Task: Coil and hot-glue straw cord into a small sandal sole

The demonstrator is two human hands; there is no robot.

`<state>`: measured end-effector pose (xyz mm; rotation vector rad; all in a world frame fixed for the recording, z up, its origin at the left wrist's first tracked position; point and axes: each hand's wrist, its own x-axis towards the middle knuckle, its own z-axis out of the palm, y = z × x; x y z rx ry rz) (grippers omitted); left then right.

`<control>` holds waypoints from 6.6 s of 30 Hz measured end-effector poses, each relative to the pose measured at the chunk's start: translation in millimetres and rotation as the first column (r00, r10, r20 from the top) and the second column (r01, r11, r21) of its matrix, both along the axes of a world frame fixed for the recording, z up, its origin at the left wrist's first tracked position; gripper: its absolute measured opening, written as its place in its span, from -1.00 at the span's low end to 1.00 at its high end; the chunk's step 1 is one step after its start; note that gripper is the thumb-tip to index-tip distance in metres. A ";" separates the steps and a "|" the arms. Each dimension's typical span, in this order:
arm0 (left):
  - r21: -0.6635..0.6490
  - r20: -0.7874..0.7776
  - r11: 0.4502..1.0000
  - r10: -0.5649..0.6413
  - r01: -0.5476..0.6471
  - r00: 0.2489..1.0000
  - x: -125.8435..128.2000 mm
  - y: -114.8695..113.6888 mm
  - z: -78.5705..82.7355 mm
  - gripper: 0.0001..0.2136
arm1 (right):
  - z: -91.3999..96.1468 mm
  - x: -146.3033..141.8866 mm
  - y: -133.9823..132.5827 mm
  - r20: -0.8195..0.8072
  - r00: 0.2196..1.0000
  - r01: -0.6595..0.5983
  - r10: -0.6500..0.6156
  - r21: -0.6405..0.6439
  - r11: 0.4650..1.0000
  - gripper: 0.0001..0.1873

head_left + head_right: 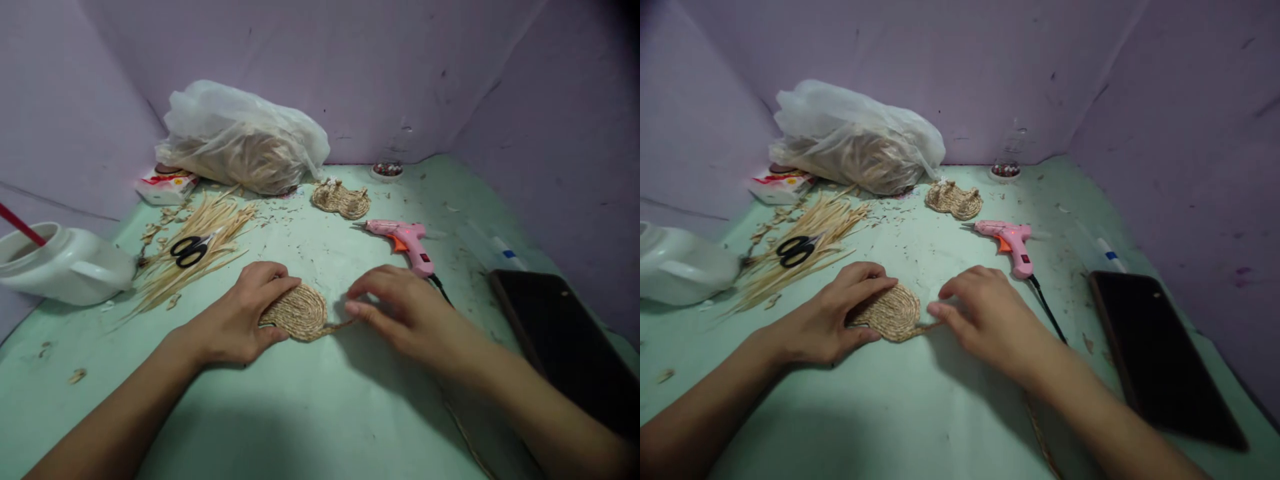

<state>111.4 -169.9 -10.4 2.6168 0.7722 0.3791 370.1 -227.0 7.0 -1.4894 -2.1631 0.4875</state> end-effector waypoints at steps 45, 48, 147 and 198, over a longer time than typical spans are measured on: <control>-0.114 -0.091 0.993 0.010 -0.020 0.996 5.2 6.7 5.0 -0.49 | -22.0 -2.9 31.0 0.083 0.960 -0.263 0.267 -0.048 0.963 -0.85; -0.113 -0.107 0.993 0.000 -0.012 0.994 6.0 7.6 5.9 -0.50 | -11.8 -2.2 35.2 0.083 0.967 -0.214 0.241 -0.253 0.944 -0.87; -0.030 -0.175 0.956 0.283 -0.293 0.943 22.6 -11.6 11.9 -0.89 | -16.4 -16.4 26.6 -0.021 0.999 -0.044 0.039 -0.343 0.938 -0.77; -0.034 -0.215 0.831 0.536 -0.555 0.816 16.4 -11.8 22.9 -0.71 | -35.1 -39.9 19.7 0.087 0.996 -0.021 0.021 0.008 1.000 -0.90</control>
